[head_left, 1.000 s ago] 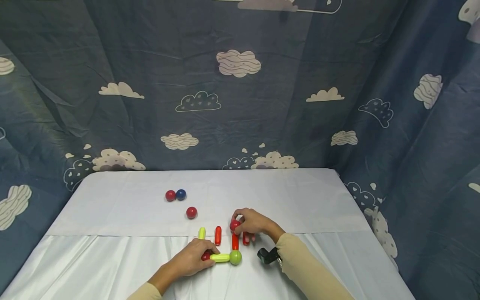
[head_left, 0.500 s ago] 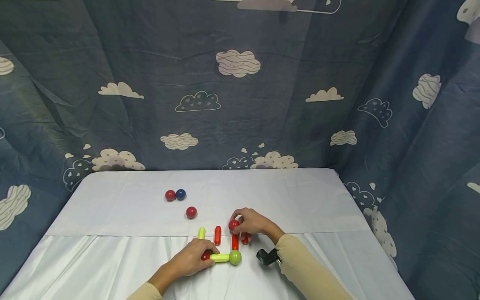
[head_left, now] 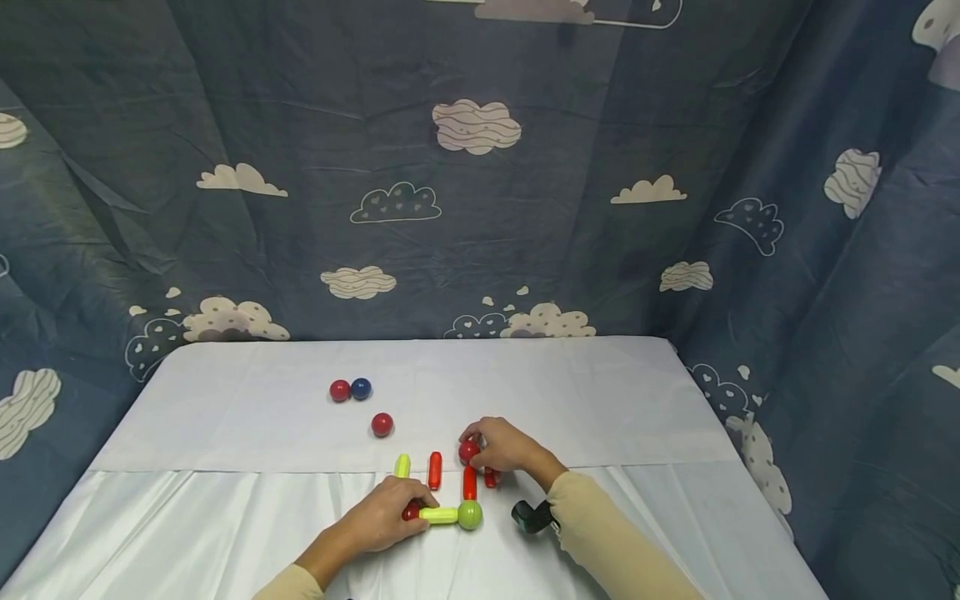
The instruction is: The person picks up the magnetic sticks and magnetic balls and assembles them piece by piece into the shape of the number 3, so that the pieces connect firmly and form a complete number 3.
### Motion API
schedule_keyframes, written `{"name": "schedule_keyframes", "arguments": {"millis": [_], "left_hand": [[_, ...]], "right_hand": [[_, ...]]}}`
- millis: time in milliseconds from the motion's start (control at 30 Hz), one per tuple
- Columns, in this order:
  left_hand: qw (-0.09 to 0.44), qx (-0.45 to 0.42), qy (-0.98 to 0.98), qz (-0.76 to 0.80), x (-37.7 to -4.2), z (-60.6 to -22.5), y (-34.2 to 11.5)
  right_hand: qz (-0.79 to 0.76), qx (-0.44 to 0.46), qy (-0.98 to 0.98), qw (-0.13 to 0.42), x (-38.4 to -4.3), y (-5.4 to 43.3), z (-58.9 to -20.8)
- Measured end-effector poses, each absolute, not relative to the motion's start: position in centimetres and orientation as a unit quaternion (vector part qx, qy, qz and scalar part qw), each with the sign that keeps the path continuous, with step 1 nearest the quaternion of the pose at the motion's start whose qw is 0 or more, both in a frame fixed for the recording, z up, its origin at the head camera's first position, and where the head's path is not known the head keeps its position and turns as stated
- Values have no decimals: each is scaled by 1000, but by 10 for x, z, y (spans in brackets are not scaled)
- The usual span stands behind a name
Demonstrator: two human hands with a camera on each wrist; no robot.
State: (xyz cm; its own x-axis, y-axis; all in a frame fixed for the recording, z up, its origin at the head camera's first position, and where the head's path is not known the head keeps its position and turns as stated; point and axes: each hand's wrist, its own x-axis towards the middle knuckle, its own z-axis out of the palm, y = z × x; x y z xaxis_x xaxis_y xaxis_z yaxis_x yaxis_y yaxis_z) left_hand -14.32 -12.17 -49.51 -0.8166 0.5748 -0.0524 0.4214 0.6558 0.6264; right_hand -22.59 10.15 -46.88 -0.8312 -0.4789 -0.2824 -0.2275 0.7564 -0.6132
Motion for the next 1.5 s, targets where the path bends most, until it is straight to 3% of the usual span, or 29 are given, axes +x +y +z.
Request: {"name": "schedule_keyframes", "arguments": {"millis": [600,867,1200,1500], "left_hand": [[136,268,902,309,-143,-494,-122],[128,273,903,306,-143,-493,-123],[120,281,903,304,-143,-495,-124],[107,292,903,296,-144,-496,-123]], "right_hand": [[-213,-159,951,160,-213,82,-471],[-283,-121,935,174,-213,84,-476],[-368,-120,894,225,-217,93,-479],[-377,-127,887,236,-222,101,-476]]}}
